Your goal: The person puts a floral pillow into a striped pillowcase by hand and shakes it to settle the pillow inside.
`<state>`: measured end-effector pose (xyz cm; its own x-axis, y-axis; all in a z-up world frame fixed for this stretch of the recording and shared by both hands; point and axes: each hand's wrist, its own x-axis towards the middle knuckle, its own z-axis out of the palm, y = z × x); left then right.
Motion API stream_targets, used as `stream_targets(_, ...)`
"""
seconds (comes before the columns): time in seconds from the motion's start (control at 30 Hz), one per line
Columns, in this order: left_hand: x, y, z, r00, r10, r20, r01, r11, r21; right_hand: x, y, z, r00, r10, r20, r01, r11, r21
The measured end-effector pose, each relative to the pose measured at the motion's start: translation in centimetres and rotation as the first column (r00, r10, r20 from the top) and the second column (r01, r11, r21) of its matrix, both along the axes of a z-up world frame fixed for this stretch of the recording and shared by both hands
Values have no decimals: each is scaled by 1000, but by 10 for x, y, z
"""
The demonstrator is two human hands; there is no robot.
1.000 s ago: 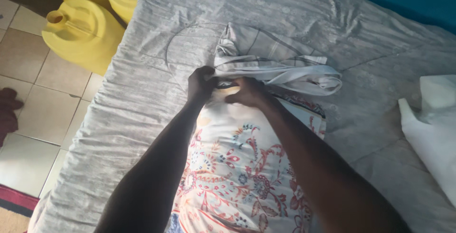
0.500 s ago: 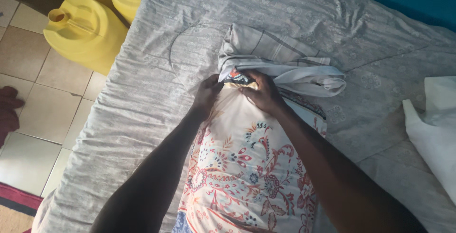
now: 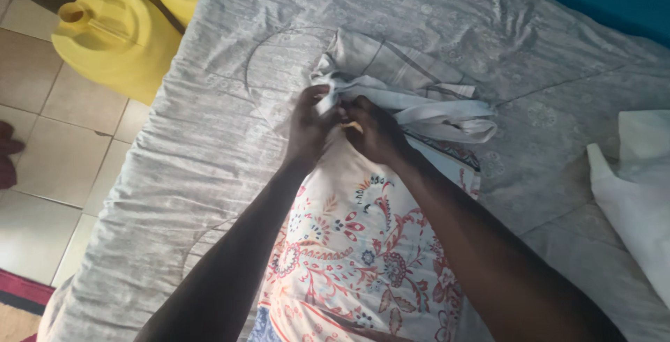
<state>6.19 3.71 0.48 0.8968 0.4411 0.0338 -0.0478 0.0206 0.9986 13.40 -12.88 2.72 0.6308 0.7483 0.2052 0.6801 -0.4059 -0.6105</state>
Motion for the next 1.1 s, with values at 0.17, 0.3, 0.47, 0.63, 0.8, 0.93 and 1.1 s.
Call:
stream_targets(0.17,4,-14,19,983,21,-183,56,911,408,-5,2,18,980,-106,-169,100,994,-39)
stream_targets(0.3,-7,-29,21,995,101,2,-88,864,496,1,-4,4,953,-96,-286,95,995,-18)
stream_targets(0.47,-13,-31,25,993,118,3,-110,916,385,6,-16,-27,999,-42,-21,42,999,8)
stream_targets(0.63,-49,-31,36,975,-5,-220,97,908,408,5,-10,-39,968,-224,-115,227,974,15)
stream_targets(0.8,-97,-10,14,877,17,-481,249,839,483,9,-18,-58,898,-419,-134,425,905,20)
stream_targets(0.93,-120,8,-18,947,-45,-317,226,796,561,19,-40,-65,888,-431,-157,434,901,-18)
stream_targets(1.1,-126,12,6,831,-23,-556,302,858,415,28,-102,-46,910,-394,-128,372,913,-170)
